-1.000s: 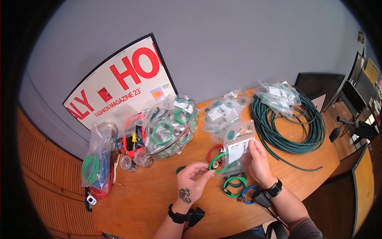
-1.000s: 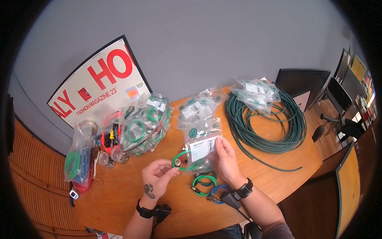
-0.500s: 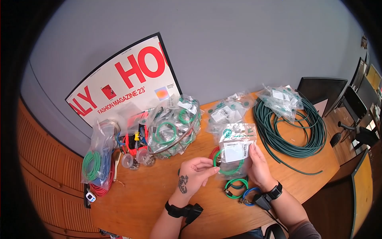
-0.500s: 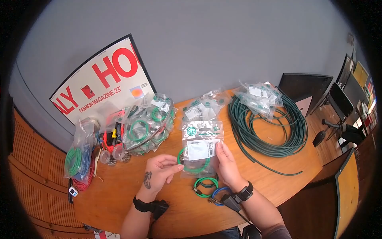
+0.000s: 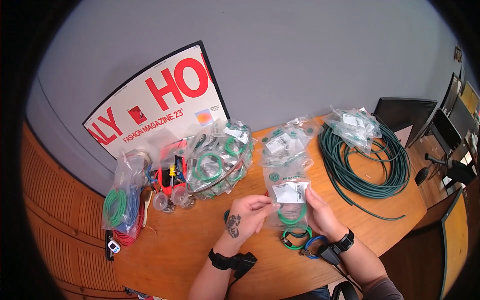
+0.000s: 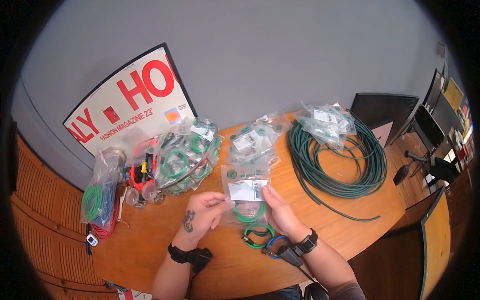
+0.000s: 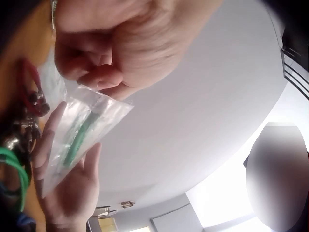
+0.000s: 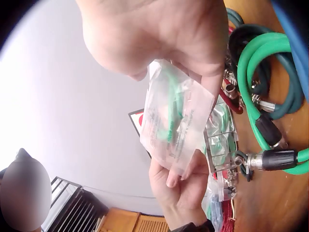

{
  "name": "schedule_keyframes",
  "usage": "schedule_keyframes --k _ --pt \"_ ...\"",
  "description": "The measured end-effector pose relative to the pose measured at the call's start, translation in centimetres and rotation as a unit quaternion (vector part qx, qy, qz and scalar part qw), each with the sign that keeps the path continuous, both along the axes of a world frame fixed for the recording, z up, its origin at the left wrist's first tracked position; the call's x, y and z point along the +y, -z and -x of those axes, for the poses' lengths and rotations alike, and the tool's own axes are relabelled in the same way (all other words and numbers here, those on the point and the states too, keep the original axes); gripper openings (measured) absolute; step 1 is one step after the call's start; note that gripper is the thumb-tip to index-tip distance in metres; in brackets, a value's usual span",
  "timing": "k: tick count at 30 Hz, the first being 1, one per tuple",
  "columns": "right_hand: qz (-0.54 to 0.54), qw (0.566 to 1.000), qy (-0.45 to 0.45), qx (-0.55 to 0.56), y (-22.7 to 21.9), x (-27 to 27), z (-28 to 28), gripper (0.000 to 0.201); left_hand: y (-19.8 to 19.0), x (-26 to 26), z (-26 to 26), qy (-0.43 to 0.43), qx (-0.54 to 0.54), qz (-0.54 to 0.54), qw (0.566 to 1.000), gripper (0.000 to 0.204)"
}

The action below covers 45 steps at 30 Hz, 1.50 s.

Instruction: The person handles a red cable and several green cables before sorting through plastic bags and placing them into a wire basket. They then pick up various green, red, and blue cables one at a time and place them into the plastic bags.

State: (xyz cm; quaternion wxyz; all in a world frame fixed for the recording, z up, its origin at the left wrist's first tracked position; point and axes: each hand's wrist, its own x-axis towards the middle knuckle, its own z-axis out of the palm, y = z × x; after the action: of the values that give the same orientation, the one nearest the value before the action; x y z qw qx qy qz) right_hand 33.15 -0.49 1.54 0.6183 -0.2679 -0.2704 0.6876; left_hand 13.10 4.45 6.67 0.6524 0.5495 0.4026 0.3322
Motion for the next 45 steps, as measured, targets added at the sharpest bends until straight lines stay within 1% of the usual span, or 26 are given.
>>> schedule_keyframes --k 4,5,7,8,9,10,12,14,15,16,18,19,20,22,23,27,30,32,34,36,37,39,40,42,43,45 --pt "0.005 0.998 -0.060 -0.016 0.0 0.0 -0.2 0.049 -0.3 -0.8 -0.7 0.024 0.054 -0.011 0.998 0.018" --pt "0.005 0.998 -0.060 -0.016 -0.1 0.0 -0.4 0.049 -0.3 -1.0 -0.7 -0.007 0.045 -0.053 0.998 0.017" --pt "0.102 0.984 -0.105 0.103 -0.1 0.2 -1.0 0.045 -0.8 -1.3 -0.4 -0.037 0.036 -0.095 0.994 0.017" --pt "0.101 0.984 -0.104 0.104 0.7 0.3 -1.5 0.045 -1.4 -1.2 0.3 -0.058 0.063 -0.246 0.966 0.022" --pt "0.081 0.952 -0.180 0.235 2.2 0.4 -2.0 0.043 -2.0 -1.3 0.6 -0.077 0.088 -0.390 0.914 0.030" --pt "0.058 0.896 -0.253 0.360 3.2 0.4 -2.4 0.040 -3.0 -1.6 0.5 -0.076 0.089 -0.390 0.913 0.030" --pt "0.090 0.908 -0.259 0.318 2.4 0.1 -2.6 0.036 -5.3 -1.6 0.0 -0.019 0.256 -0.609 0.751 0.051" --pt "0.138 0.906 -0.286 0.279 0.9 -0.1 -1.9 0.036 -5.0 -1.5 -0.8 0.006 0.250 -0.613 0.750 0.060" --pt "0.238 0.925 -0.204 0.216 0.1 -0.3 -1.1 0.036 -4.7 -1.3 -0.9 0.037 0.240 -0.615 0.750 0.068" --pt "0.235 0.922 -0.217 0.218 -0.3 -0.5 -0.6 0.036 -4.2 -1.2 -0.7 0.031 0.252 -0.615 0.747 0.068" --pt "0.226 0.934 -0.228 0.158 -0.5 -0.6 -0.4 0.037 -3.4 -0.8 -0.5 0.087 0.181 -0.567 0.799 0.064" --pt "0.190 0.921 -0.281 0.192 0.1 -0.7 -1.0 0.043 -3.3 -1.0 -0.4 0.080 0.189 -0.573 0.794 0.048" --pt "0.188 0.920 -0.285 0.193 0.3 -0.4 -1.2 0.043 -3.4 -1.2 -0.1 0.078 0.193 -0.574 0.792 0.048" --pt "0.160 0.873 -0.378 0.262 0.7 -0.1 -1.3 0.051 -3.6 -1.5 0.4 0.089 0.183 -0.513 0.834 0.030" --pt "0.149 0.893 -0.355 0.231 0.6 -0.1 -1.1 0.056 -3.8 -1.5 0.7 0.067 0.180 -0.494 0.848 0.021" --pt "0.138 0.927 -0.318 0.145 1.6 0.0 -1.4 0.054 -4.5 0.6 3.6 0.036 0.229 -0.445 0.865 0.025" --pt "0.157 0.921 -0.319 0.157 -0.1 0.3 -1.4 0.050 -6.4 3.3 6.3 0.041 0.283 -0.364 0.886 0.027" --pt "0.138 0.928 -0.310 0.152 0.0 0.3 -1.5 0.047 -7.4 5.9 7.8 -0.030 0.336 -0.376 0.863 0.029" --pt "0.121 0.936 -0.297 0.147 0.1 0.2 -1.7 0.045 -9.0 8.8 8.4 -0.114 0.332 -0.491 0.797 0.029" --pt "0.084 0.957 -0.262 0.089 0.2 0.1 -1.8 0.040 -9.9 12.6 8.4 -0.170 0.332 -0.535 0.758 0.025" --pt "0.084 0.958 -0.258 0.090 0.1 0.1 -1.8 0.040 -10.2 14.1 7.7 -0.167 0.330 -0.536 0.759 0.025" --pt "0.083 0.965 -0.237 0.078 -0.1 0.1 -1.9 0.037 -10.4 16.4 6.2 -0.183 0.282 -0.627 0.702 0.022" --pt "0.082 0.966 -0.232 0.079 -0.1 0.1 -1.9 0.037 -9.0 17.9 5.8 -0.179 0.279 -0.629 0.703 0.022" --pt "0.082 0.969 -0.223 0.074 -0.1 0.1 -2.0 0.035 -5.3 21.4 5.1 -0.034 0.363 -0.675 0.641 0.030" --pt "0.082 0.970 -0.219 0.073 -0.1 0.2 -2.0 0.035 -4.0 21.7 4.7 -0.033 0.360 -0.677 0.641 0.030" --pt "0.096 0.969 -0.215 0.070 -0.1 0.2 -2.1 0.034 -2.3 21.0 3.8 0.062 0.459 -0.626 0.627 0.038"
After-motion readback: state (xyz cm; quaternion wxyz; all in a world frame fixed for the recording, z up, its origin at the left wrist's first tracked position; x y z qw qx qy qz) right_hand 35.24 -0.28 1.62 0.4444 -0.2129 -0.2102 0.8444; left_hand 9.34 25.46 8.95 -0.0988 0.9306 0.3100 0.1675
